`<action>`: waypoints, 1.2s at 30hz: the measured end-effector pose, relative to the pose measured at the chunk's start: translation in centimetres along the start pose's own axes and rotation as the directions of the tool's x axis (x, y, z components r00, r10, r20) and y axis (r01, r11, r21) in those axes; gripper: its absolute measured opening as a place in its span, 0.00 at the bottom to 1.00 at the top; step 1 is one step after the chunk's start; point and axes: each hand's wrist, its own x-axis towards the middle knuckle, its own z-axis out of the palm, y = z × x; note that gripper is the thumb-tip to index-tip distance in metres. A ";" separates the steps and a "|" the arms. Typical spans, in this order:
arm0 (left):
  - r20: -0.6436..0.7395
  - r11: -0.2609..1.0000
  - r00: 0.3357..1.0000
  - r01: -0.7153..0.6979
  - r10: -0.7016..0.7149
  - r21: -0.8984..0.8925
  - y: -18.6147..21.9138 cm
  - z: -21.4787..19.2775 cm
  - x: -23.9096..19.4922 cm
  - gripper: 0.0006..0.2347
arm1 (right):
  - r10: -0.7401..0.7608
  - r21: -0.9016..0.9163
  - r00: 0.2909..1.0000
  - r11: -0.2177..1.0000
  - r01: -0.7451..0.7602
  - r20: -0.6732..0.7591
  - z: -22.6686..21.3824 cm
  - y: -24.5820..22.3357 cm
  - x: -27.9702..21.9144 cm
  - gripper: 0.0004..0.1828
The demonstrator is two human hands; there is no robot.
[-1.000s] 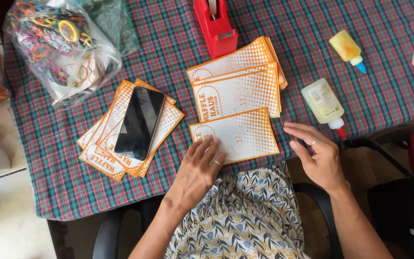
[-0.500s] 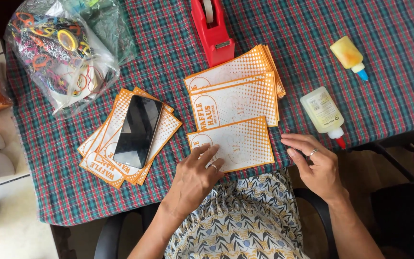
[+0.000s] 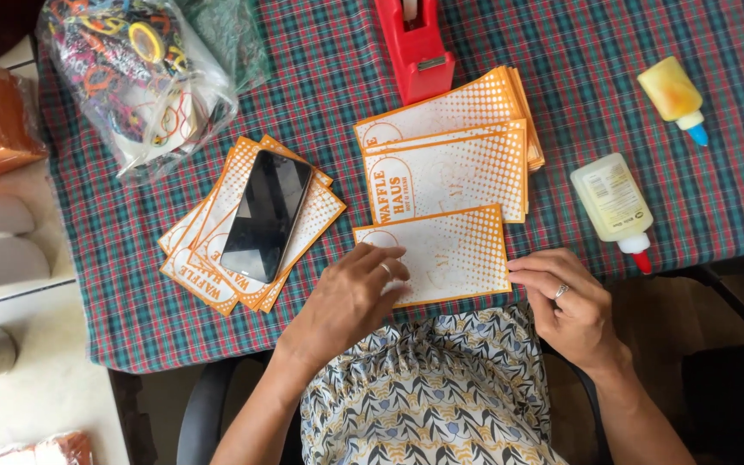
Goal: The person applies glue to the inner flap of a paper envelope, presses it onto the main sleeve to seal it, and places the finished envelope onto a stack.
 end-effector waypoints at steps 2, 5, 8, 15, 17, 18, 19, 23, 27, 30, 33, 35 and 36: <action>0.031 0.995 0.999 -0.020 0.018 0.093 0.2 0.3 -0.4 0.09 | 0.004 0.017 1.000 1.000 -0.004 0.001 0.1 0.3 0.1 0.12; 0.055 0.980 0.997 -0.063 0.054 0.188 0.0 1.0 -1.0 0.14 | 0.039 0.039 0.999 0.998 -0.039 -0.003 -0.2 0.4 0.5 0.13; 0.030 0.978 0.996 -0.088 0.083 0.187 -0.2 1.2 -1.5 0.10 | 0.083 0.053 0.997 0.995 -0.082 -0.005 -0.6 0.5 0.4 0.12; -0.072 0.995 0.994 -0.074 0.079 0.065 -0.5 1.5 -1.7 0.02 | 0.121 0.072 0.991 0.990 -0.118 -0.047 -0.6 0.1 0.3 0.11; -0.080 0.999 0.996 -0.030 0.028 -0.021 -0.4 0.1 -1.2 0.01 | 0.066 0.063 0.996 0.996 -0.062 -0.057 -0.2 0.5 -0.2 0.13; -0.084 0.994 0.996 0.014 -0.023 -0.108 -0.4 -0.6 -1.0 0.03 | 0.011 0.053 0.998 0.999 -0.007 -0.065 0.0 0.7 -0.4 0.15; -0.086 0.994 0.996 0.019 -0.028 -0.105 -0.3 -0.8 -1.0 0.03 | 0.008 0.059 0.998 0.998 -0.004 -0.063 0.3 -0.1 0.1 0.15; -0.239 0.995 0.971 -0.024 0.001 -0.095 0.2 -2.0 -0.3 0.02 | -0.158 -0.032 0.980 0.986 0.163 0.121 1.8 -1.8 1.5 0.18; -0.548 0.912 0.814 0.059 0.191 0.407 0.3 0.6 -0.8 0.10 | -0.106 -0.145 0.960 0.979 0.147 0.259 2.8 -2.1 1.6 0.24; -0.502 0.932 0.805 -0.164 0.316 0.323 3.0 4.7 -2.8 0.10 | -0.149 -0.163 0.924 0.962 0.217 0.352 2.3 -0.1 -0.3 0.44; -0.361 0.974 0.913 -0.126 0.189 0.190 3.9 9.2 -3.1 0.09 | -0.096 0.004 0.927 0.995 0.101 0.362 1.7 0.5 -0.3 0.29; -0.297 0.983 0.949 -0.050 0.101 0.176 2.9 10.3 -3.1 0.11 | -0.073 -0.010 0.964 0.997 0.078 0.254 -0.2 0.5 0.5 0.31; -0.232 0.984 0.973 0.036 0.005 0.173 2.5 10.9 -3.2 0.17 | -0.059 -0.013 0.988 0.998 0.061 0.146 -1.1 0.6 1.0 0.32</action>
